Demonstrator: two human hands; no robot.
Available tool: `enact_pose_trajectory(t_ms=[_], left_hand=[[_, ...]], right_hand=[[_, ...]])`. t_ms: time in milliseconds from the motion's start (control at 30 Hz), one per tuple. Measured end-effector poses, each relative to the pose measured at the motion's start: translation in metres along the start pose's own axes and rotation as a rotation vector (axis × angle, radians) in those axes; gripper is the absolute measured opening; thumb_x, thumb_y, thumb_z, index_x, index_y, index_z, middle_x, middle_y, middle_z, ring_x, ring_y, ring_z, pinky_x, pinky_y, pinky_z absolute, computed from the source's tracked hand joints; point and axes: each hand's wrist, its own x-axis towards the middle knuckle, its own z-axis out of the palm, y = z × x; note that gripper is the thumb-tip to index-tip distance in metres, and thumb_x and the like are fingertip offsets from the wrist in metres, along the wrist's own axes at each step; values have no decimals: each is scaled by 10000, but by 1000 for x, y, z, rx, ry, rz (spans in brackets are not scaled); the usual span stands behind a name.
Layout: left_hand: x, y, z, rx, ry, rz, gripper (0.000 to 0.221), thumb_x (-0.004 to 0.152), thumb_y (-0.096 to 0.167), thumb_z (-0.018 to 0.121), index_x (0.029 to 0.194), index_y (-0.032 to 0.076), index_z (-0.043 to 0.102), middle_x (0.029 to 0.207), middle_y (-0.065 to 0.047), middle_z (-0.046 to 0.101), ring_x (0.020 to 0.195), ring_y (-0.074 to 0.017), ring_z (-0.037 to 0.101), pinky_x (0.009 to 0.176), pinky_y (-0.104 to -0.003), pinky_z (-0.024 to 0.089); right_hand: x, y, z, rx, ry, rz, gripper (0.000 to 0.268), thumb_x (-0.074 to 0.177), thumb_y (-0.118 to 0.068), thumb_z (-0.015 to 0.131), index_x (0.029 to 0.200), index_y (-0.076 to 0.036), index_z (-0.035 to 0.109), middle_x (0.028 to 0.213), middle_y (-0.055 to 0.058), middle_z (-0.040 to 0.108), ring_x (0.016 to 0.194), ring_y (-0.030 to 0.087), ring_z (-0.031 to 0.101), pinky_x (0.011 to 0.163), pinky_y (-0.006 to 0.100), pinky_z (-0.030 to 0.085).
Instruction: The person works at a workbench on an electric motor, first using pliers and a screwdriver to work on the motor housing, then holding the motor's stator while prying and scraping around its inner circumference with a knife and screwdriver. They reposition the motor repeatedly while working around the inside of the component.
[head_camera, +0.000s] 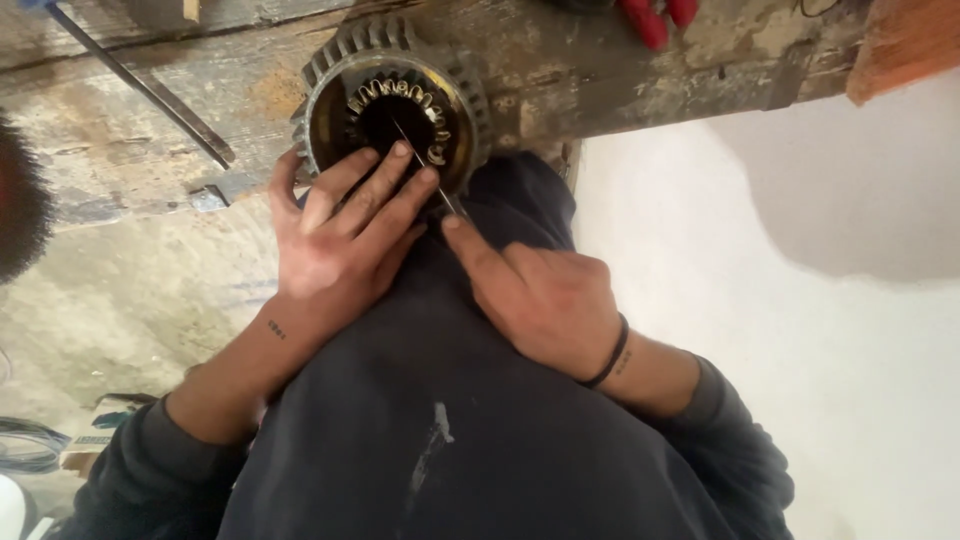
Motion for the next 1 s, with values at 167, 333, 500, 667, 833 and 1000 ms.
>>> enact_pose_trajectory(t_ms=[167,333,500,667,833,1000], left_hand=[[-2,0,0,-10,-4,4,446,974,208,827,1402,160,714,1467,-47,650,1325,-231,577,1167,-624,317],[-6,0,1,-37,11,-8,442,969,194,834,1395,162,717,1460,-47,655,1321,-231,587,1193,-614,307],[-7,1,3,-51,45,-7,438,966,183,846,1385,160,719,1447,-54,656,1309,-237,606,1223,-606,285],[-9,1,4,-56,54,-9,444,974,172,851,1395,148,715,1455,-66,657,1317,-240,609,1228,-600,283],[-7,1,1,-58,47,-15,461,959,176,849,1398,143,713,1461,-73,653,1324,-239,604,1228,-594,290],[-5,-1,0,-80,40,-34,485,960,191,852,1416,133,699,1478,-80,642,1341,-237,601,1227,-597,301]], right_hand=[[-2,1,-2,52,-10,-5,494,919,-113,735,1399,-44,643,732,-19,476,590,111,540,521,296,456],[-3,2,-3,94,-23,-21,503,907,-116,735,1400,-64,647,727,-18,463,595,115,541,537,302,462],[0,1,-7,55,-25,-23,462,926,-94,712,1385,-73,666,718,-17,448,585,110,532,532,296,456],[0,0,-8,8,-34,-42,450,934,-101,690,1382,-67,668,716,-13,443,580,110,528,525,290,453],[4,-1,-8,-10,-26,-41,464,929,-85,659,1392,-51,662,730,-13,452,595,109,537,532,288,456],[10,-3,-9,-30,-45,-42,475,917,-79,665,1392,-75,664,718,-14,447,588,115,535,524,295,454]])
